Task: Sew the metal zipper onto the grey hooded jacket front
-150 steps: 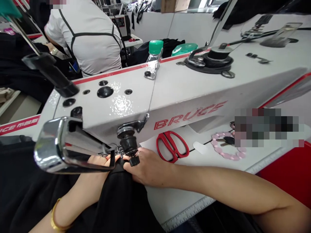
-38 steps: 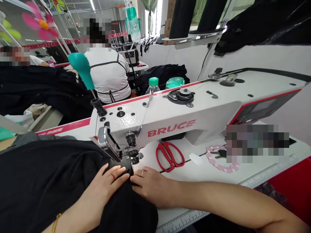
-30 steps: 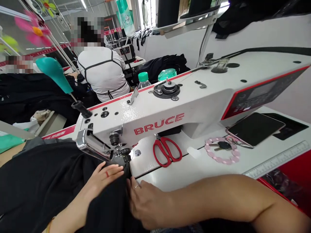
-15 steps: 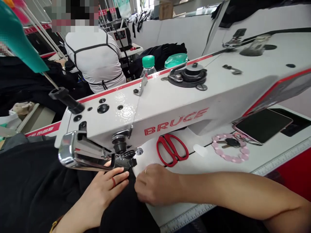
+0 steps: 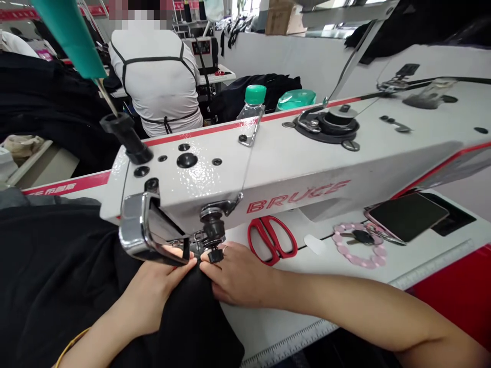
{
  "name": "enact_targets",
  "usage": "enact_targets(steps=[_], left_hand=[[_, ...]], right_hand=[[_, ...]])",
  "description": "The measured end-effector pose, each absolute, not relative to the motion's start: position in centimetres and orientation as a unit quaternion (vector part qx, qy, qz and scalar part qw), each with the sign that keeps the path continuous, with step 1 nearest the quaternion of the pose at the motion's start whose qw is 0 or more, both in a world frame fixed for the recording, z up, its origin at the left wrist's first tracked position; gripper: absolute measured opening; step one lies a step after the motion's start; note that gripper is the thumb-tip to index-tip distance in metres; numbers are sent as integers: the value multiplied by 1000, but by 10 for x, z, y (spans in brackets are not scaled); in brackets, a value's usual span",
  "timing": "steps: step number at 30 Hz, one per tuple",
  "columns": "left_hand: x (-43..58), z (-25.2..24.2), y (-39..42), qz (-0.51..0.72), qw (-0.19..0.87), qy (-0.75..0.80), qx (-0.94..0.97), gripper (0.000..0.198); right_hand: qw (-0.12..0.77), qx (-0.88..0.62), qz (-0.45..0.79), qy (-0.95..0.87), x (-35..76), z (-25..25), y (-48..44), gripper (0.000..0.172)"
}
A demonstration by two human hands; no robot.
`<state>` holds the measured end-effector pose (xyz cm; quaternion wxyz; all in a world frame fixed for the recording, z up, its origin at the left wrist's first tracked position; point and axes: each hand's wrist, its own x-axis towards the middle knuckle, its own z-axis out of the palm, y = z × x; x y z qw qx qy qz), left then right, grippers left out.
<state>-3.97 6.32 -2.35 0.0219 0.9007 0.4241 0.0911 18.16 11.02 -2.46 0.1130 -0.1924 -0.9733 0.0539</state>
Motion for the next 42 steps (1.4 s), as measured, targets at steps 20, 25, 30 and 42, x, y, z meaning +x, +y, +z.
enact_targets(steps=[20,25,30,42], left_hand=[[-33,43,110,30,205,448,870,31],[-37,30,139,108,207,528,817,29],[-34,5,113,83,144,563,809,28],[-32,22,118,-17,115,524,844,22]], right_hand=[[120,-271,44,-954,169,-21,118,13],[107,-263,48,-958,166,-25,124,13],[100,-242,25,-965,167,-27,114,12],[105,-183,49,-976,165,-19,95,15]])
